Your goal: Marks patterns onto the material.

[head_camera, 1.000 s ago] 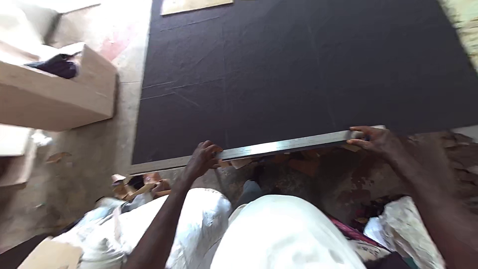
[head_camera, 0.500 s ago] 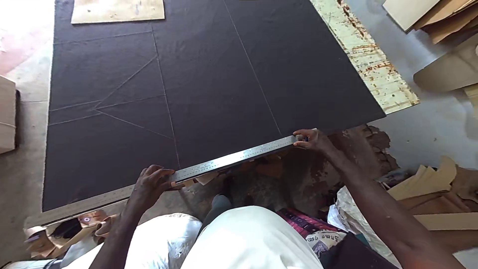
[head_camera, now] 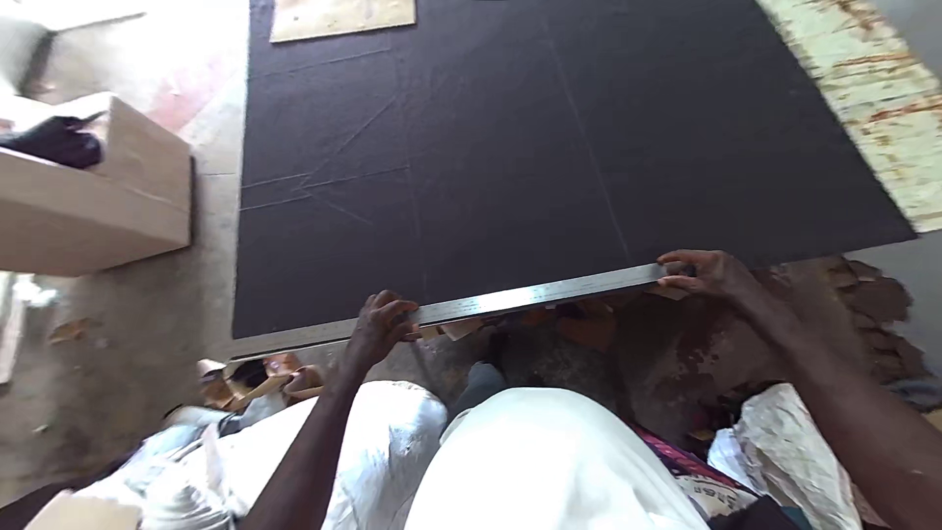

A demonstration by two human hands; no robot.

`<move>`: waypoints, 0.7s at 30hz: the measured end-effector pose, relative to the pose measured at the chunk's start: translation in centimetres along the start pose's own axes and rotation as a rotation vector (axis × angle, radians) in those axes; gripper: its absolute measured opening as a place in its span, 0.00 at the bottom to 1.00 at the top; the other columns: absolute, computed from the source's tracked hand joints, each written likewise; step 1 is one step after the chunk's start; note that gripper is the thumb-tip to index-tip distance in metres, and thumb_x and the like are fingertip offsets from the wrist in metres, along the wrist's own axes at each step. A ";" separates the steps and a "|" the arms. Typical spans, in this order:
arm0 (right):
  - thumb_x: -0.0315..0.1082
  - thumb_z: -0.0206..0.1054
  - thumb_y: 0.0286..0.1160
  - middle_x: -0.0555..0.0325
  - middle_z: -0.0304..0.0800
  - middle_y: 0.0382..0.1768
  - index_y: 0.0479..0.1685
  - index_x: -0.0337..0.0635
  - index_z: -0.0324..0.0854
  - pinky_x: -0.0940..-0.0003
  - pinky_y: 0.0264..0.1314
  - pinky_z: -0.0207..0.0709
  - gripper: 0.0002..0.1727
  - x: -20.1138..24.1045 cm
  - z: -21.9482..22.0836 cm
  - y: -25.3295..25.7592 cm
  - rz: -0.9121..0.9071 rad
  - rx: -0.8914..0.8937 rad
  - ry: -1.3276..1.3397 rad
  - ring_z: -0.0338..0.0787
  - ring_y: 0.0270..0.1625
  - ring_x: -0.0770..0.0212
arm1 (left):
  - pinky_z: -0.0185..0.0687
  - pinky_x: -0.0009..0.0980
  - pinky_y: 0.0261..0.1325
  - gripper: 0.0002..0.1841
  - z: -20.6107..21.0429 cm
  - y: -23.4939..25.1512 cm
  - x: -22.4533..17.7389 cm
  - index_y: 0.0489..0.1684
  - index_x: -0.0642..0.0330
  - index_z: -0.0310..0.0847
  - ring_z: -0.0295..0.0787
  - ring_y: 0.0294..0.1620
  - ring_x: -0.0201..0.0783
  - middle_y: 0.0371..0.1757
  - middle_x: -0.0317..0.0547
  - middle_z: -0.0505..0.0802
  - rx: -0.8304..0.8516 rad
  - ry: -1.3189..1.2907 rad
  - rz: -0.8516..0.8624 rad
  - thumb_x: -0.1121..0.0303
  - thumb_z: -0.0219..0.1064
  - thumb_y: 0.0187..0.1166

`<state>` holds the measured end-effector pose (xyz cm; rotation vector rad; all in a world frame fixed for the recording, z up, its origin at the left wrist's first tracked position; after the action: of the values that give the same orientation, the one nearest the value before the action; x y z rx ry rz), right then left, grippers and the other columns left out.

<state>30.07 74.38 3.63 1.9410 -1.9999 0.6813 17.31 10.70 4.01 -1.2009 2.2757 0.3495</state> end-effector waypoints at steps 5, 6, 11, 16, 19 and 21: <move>0.37 0.80 0.71 0.45 0.94 0.43 0.63 0.50 0.89 0.31 0.47 0.81 0.20 2.7 -1.1 -0.4 0.032 0.000 0.019 0.92 0.40 0.43 | 0.76 0.56 0.70 0.17 0.2 0.3 0.4 0.60 0.46 0.91 0.81 0.65 0.49 0.59 0.45 0.88 0.002 -0.006 0.003 0.64 0.79 0.72; 0.34 0.80 0.70 0.44 0.94 0.42 0.63 0.48 0.89 0.31 0.45 0.81 0.20 3.3 -1.2 -0.4 0.037 -0.001 0.023 0.91 0.38 0.43 | 0.76 0.56 0.70 0.17 0.2 0.3 0.4 0.60 0.47 0.91 0.81 0.65 0.49 0.59 0.45 0.88 0.001 -0.009 0.001 0.65 0.79 0.72; 0.27 0.80 0.69 0.40 0.93 0.41 0.62 0.43 0.89 0.32 0.46 0.80 0.20 3.7 -1.3 -0.5 0.045 -0.004 0.050 0.91 0.37 0.41 | 0.77 0.55 0.67 0.17 0.3 0.2 0.3 0.60 0.46 0.92 0.81 0.63 0.47 0.58 0.43 0.88 0.000 -0.019 -0.016 0.61 0.79 0.72; 0.27 0.80 0.68 0.41 0.94 0.40 0.61 0.43 0.90 0.28 0.45 0.79 0.20 3.4 -1.2 -0.6 0.044 -0.026 0.048 0.91 0.38 0.40 | 0.77 0.53 0.67 0.16 0.7 0.2 0.6 0.60 0.44 0.92 0.81 0.63 0.46 0.58 0.41 0.88 -0.014 -0.010 -0.009 0.60 0.78 0.73; 0.27 0.80 0.68 0.41 0.93 0.39 0.61 0.42 0.89 0.29 0.44 0.79 0.20 3.3 -1.0 -0.6 0.039 -0.034 0.057 0.91 0.37 0.40 | 0.77 0.52 0.66 0.16 0.8 0.0 0.7 0.60 0.43 0.92 0.80 0.62 0.45 0.57 0.40 0.88 -0.025 0.000 0.006 0.60 0.77 0.74; 0.27 0.80 0.68 0.41 0.92 0.38 0.62 0.43 0.89 0.31 0.43 0.79 0.21 3.5 -1.0 -0.6 0.050 -0.037 0.062 0.89 0.35 0.41 | 0.76 0.52 0.67 0.16 0.8 -0.1 0.6 0.61 0.43 0.92 0.80 0.63 0.45 0.58 0.40 0.88 -0.034 0.029 0.022 0.60 0.75 0.76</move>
<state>30.32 71.86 6.29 1.8321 -2.0148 0.7027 17.35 10.62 2.98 -1.2058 2.3179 0.3829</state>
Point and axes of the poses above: each hand's wrist, its own y-axis towards the middle knuckle, its own z-axis out of the palm, x = y × z, the point moved 2 cm from there along y, towards the middle knuckle
